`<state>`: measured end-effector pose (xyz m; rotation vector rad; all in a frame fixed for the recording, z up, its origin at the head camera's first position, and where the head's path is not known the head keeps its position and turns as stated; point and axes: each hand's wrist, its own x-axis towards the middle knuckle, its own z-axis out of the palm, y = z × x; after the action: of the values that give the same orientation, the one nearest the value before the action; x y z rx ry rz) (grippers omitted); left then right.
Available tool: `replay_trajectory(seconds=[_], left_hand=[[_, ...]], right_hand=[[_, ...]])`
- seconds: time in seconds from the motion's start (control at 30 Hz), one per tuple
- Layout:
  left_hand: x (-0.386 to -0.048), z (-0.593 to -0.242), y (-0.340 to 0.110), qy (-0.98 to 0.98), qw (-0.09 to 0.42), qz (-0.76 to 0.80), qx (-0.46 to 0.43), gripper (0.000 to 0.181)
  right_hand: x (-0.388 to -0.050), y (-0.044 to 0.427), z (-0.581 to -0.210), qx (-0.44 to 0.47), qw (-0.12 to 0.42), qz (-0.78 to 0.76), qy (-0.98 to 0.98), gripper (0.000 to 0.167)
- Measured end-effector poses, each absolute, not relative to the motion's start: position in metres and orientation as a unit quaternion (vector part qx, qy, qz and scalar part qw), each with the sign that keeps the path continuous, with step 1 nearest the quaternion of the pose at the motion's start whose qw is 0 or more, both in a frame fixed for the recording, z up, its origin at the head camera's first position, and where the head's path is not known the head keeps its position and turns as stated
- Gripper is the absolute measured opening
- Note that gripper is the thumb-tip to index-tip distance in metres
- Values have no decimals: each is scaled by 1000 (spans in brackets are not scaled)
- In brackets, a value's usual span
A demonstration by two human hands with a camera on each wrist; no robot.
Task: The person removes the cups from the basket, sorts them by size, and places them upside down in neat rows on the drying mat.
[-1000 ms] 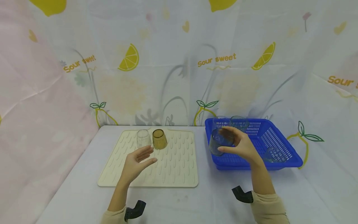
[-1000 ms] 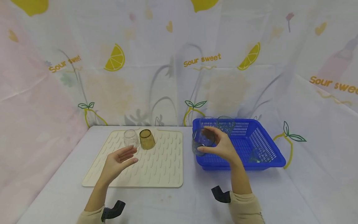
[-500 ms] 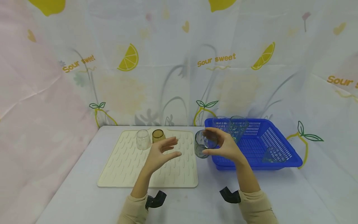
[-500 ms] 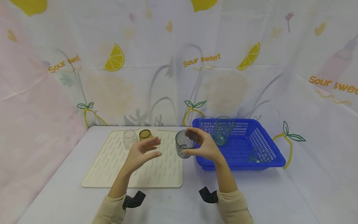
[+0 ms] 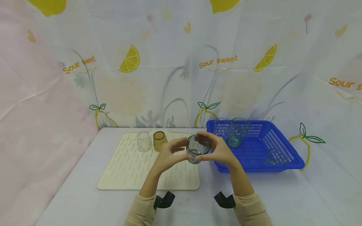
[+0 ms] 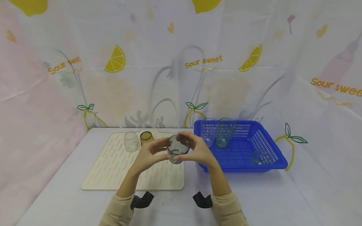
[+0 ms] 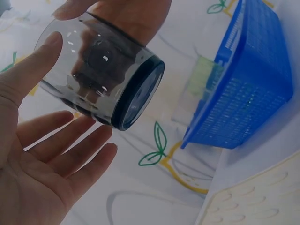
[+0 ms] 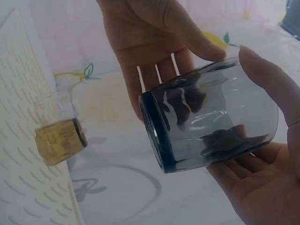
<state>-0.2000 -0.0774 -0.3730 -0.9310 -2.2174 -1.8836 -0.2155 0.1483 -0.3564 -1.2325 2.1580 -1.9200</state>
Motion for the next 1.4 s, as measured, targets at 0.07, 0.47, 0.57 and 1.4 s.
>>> replay_trajectory(seconds=[0.07,0.47,0.57,1.4], left_hand=[[-200,-373,-76,-717,41,-621,-312,59],[-201,-371,-73,-699,30,-632,-334,60],[-201,-369,-73,-699,26,-631,-335,62],[-199,-359,-71,-667,44,-658,-348,62]], right_hand=[[-215,146,-358,-395,3,-616,681,80],[-215,141,-360,-422,16,-638,644,82],[-214,141,-359,-425,13,-634,646,84],[-205,133,-398,-394,5,-692,605,74]])
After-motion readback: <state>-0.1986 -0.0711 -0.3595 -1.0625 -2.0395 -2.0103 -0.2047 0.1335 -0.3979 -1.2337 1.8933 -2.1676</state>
